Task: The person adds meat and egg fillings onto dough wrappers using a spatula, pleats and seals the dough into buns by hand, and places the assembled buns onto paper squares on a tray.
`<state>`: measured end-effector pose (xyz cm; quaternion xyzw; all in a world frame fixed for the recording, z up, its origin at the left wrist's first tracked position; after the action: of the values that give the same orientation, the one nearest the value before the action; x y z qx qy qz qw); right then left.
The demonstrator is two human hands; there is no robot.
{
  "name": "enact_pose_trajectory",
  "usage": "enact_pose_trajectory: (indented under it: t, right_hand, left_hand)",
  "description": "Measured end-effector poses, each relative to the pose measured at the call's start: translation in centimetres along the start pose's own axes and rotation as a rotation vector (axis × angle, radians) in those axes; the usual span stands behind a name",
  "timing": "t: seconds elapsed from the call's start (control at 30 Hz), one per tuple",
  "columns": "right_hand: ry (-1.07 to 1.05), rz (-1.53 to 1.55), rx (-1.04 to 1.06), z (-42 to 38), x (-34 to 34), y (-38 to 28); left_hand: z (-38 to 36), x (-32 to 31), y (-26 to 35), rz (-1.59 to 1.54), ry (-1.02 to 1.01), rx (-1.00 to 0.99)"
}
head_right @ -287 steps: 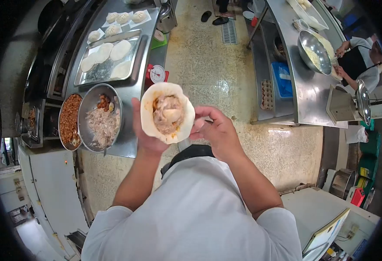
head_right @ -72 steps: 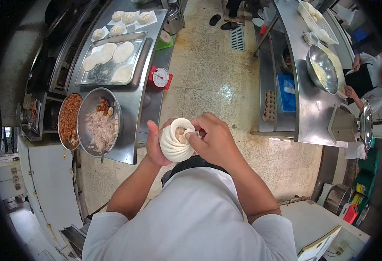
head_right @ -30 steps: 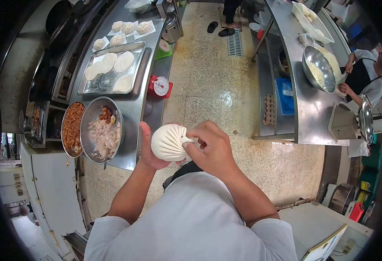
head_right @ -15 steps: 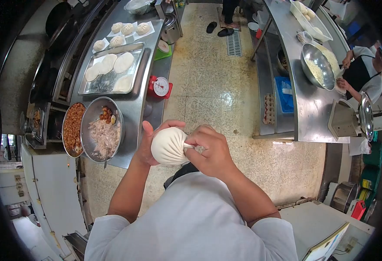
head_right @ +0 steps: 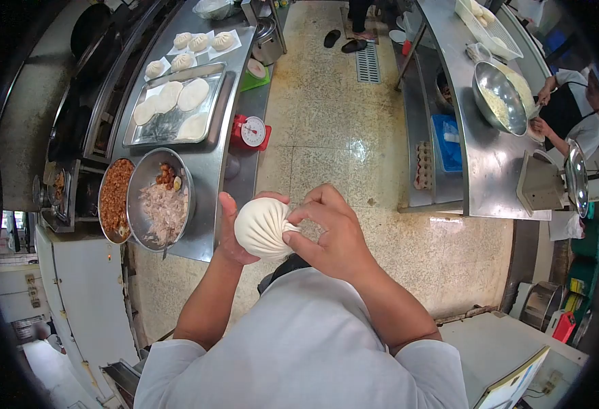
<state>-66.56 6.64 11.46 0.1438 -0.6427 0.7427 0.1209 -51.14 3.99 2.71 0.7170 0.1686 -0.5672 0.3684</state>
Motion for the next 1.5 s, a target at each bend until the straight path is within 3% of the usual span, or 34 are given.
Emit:
enact_pose_trajectory:
  t: [0.2,0.3,0.37,0.43,0.5,0.57,0.63,0.7,0.73,0.8,0.87,0.9,1.03,1.1,1.33,1.5]
  right_hand:
    - [-0.013,0.154,-0.087,0.2,-0.8,0.4]
    - [-0.169,-0.028,-0.191,0.5,-1.3,1.7]
    - [-0.172,-0.150,0.067,0.7,-1.5,0.4]
    - [-0.204,-0.256,0.165,0.9,-1.6,-0.2]
    - [-0.232,-0.366,0.264,0.6,-2.1,-0.7]
    - [-0.129,-0.343,0.334,0.5,-2.1,-1.3]
    - [-0.170,-0.295,0.305,1.0,-2.4,-1.5]
    - [-0.209,-0.247,0.273,1.4,-3.0,-1.4]
    - [-0.145,-0.175,0.236,1.7,-3.0,-1.1]
    - [-0.079,-0.103,0.198,2.1,-3.3,-1.3]
    - [-0.001,-0.056,-0.091,2.3,-3.1,-0.6]
    - [-0.002,-0.058,-0.092,2.3,-2.9,-0.8]
    - [-0.069,-0.104,0.042,2.1,-2.6,-3.8]
    - [-0.108,-0.155,0.060,2.1,-3.2,-4.3]
    - [0.029,-0.245,0.265,2.5,-5.3,-3.3]
    - [0.123,-0.227,0.403,3.6,-5.3,-5.6]
  left_hand:
    - [-0.1,1.2,0.3,0.309,0.065,0.032]
    - [-0.3,0.7,1.3,0.538,0.201,-0.046]
    - [-0.8,0.3,1.9,0.541,0.201,0.027]
    - [-1.7,1.2,1.9,0.538,0.202,0.108]
    - [-2.3,2.9,0.9,0.442,0.197,0.268]
    - [-2.5,3.0,0.4,0.370,0.201,0.268]
    - [-2.6,2.2,0.1,0.296,0.204,0.265]
    - [-2.5,1.4,0.7,0.363,0.216,0.135]
    - [-2.5,1.4,0.5,0.364,0.216,0.135]
    - [-2.2,1.2,1.2,0.380,0.198,-0.047]
    - [-1.9,1.2,1.0,0.362,0.276,-0.147]
    - [-2.0,1.4,1.5,0.343,0.356,-0.250]
    - [-1.9,1.0,2.1,0.261,0.326,-0.245]
    - [-1.6,-0.2,2.0,0.137,0.146,-0.203]
    - [-1.9,0.4,2.0,-0.062,0.198,-0.131]
    - [-1.4,-0.4,2.4,-0.209,0.069,-0.096]
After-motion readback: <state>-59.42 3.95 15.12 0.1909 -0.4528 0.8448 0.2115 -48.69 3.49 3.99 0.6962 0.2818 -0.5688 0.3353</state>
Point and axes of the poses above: each hand's wrist, its own z-axis towards the middle knuckle, its own x-axis out of the back of the hand, y = z × x, the point moved 6 cm from there along z, towards the middle knuckle, and after that the axes turned 6 degrees about -x, right-handed, at the moved point
